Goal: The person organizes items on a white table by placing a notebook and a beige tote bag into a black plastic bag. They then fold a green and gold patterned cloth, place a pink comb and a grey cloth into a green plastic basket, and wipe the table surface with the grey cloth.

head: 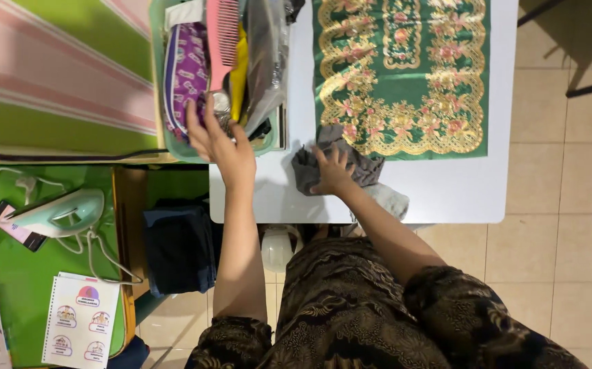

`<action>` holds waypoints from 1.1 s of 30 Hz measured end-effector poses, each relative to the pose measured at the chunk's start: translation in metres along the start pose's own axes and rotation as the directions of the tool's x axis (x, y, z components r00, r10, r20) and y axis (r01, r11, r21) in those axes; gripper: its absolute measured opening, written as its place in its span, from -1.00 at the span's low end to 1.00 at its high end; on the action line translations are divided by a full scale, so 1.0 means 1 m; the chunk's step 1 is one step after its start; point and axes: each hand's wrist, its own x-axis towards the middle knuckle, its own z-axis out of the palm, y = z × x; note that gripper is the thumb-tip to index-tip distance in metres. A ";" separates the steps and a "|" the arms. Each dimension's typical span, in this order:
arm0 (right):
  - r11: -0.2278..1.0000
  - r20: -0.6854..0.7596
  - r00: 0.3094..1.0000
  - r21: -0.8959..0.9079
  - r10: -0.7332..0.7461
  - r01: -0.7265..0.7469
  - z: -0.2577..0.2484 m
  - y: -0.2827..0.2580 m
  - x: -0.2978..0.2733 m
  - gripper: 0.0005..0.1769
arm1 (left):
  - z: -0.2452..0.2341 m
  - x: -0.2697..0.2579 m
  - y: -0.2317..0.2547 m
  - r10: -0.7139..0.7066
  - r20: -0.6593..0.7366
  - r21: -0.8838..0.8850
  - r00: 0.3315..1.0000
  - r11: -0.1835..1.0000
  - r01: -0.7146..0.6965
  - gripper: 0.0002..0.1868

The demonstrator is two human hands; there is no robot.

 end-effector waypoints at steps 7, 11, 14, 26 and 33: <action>0.989 -0.198 0.969 -0.023 -0.149 0.148 0.069 0.061 0.033 0.05 | 0.013 -0.071 -0.011 0.104 -0.236 -0.113 0.966 0.985 -0.133 -0.68; 0.938 -0.497 0.822 0.042 -0.278 0.343 0.069 0.097 0.056 -0.41 | 0.034 -0.131 -0.020 0.118 0.028 -0.239 0.993 0.965 -0.108 -0.69; 0.814 -0.343 0.914 0.452 -0.218 0.364 0.034 0.098 0.041 -0.59 | 0.045 -0.155 -0.012 0.139 0.339 -0.281 0.931 0.959 -0.041 -0.33; 0.986 -0.188 0.977 -0.147 -0.099 0.072 0.044 0.131 -0.085 0.22 | 0.092 -0.165 -0.084 -0.124 0.303 -0.297 0.945 0.930 0.217 -0.60; 0.729 0.052 0.999 0.683 0.012 -0.044 0.069 0.144 -0.081 -0.04 | 0.101 -0.163 -0.100 -0.418 0.617 -0.240 0.667 0.707 0.665 -0.38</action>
